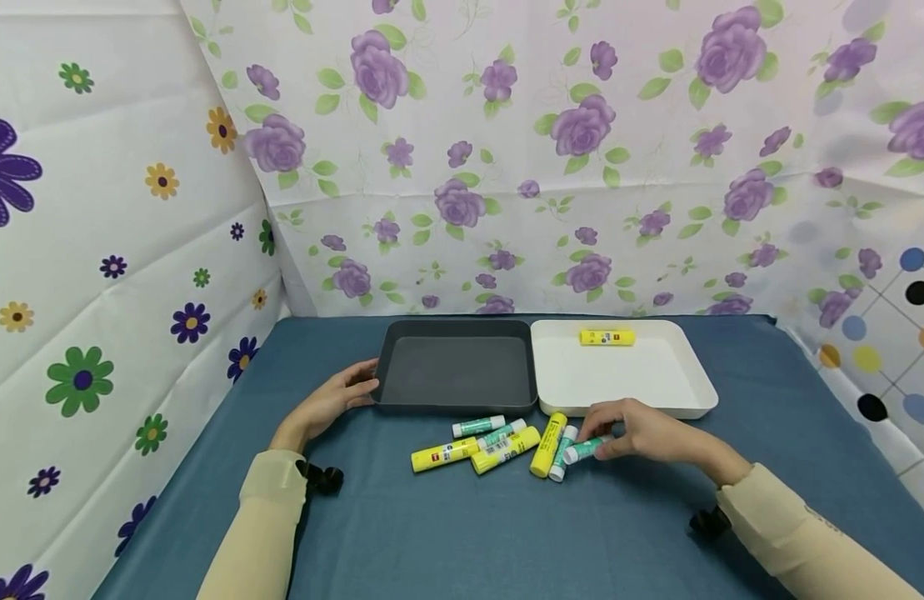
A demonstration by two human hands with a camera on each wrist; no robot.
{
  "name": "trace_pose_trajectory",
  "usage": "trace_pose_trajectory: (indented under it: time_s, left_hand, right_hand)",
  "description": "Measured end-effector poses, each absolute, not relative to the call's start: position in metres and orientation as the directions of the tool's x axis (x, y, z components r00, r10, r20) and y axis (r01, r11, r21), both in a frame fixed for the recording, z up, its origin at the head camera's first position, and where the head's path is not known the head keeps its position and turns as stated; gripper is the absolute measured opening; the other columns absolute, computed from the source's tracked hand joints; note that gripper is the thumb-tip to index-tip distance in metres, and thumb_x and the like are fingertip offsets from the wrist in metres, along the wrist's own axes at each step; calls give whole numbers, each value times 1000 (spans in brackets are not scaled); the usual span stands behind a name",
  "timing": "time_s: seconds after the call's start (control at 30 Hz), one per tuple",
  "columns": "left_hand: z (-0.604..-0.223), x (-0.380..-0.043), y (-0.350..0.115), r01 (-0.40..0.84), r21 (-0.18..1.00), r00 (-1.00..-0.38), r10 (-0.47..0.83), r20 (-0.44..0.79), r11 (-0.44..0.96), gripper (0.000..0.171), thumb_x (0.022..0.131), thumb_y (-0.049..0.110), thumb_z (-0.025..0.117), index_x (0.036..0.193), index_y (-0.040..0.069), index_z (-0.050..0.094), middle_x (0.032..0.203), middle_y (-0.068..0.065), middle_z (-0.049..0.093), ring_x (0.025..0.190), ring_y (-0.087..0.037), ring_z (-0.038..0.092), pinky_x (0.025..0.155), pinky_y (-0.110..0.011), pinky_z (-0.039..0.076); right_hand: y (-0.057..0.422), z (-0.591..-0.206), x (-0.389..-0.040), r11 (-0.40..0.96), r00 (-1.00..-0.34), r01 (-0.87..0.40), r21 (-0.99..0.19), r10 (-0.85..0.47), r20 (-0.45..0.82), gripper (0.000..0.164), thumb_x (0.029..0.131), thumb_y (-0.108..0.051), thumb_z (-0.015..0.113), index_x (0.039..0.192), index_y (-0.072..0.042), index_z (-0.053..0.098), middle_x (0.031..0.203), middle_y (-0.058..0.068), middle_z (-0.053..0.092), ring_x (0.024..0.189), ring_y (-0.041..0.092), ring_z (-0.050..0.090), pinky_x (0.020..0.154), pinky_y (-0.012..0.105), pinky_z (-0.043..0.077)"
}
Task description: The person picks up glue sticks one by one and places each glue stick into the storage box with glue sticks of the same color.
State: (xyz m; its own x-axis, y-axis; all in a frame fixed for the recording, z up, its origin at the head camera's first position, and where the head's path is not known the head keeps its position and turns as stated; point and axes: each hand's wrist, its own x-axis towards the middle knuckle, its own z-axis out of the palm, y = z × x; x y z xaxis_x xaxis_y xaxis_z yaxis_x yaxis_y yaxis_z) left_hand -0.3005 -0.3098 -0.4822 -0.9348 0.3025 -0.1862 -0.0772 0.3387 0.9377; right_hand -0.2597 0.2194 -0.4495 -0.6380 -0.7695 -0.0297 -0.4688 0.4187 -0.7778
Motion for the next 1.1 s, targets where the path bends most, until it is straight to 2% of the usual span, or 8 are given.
trace_pose_trajectory:
  time_s: [0.13,0.27,0.73,0.9,0.97,1.1]
  left_hand:
    - [-482,-300,-310,-79,937,-935,301,-188,340,68,111,28,54,167,8,21,163,-24,29,147,-42,35,119,-58,37]
    - [-482,-300,-310,-79,936,-935,300,-189,343,68,111,29,54,167,8,21,163,-24,29,147,-42,35,119,-58,37]
    - [-482,-301,-310,-89,934,-935,294,-198,345,70,111,30,55,167,9,21,163,-24,29,148,-42,35,119,-58,37]
    - [-482,-301,-309,-90,936,-934,297,-198,341,70,111,30,55,167,8,20,164,-24,28,148,-42,34,119,-58,37]
    - [-482,-301,-309,-91,937,-934,296,-198,338,69,111,29,55,167,9,21,164,-23,28,148,-42,34,119,-58,37]
    - [-482,-301,-309,-88,939,-935,297,-193,333,69,111,29,56,167,8,21,164,-24,28,148,-42,34,119,-57,38]
  right_hand:
    - [221,-445,-263,346,-628,-461,-817,-778,25,19,99,-15,73,117,-20,78,109,3,71,90,20,61,81,36,56]
    - [223,-440,-265,330,-638,-463,-823,-768,51,19,100,-13,71,117,-19,78,110,3,72,91,21,62,81,35,55]
    - [212,-409,-283,455,-751,-489,-745,-654,93,20,98,-19,75,117,-18,79,107,-2,74,88,19,62,75,31,54]
    - [204,-397,-294,491,-800,-436,-755,-595,76,21,97,-22,77,116,-14,79,103,3,71,86,24,60,73,30,54]
    - [199,-394,-299,490,-810,-417,-765,-583,68,22,97,-22,76,117,-12,78,103,5,70,87,26,61,74,32,56]
    - [185,-389,-312,489,-817,-399,-776,-574,58,24,99,-22,75,120,-11,77,105,6,72,90,27,64,79,44,59]
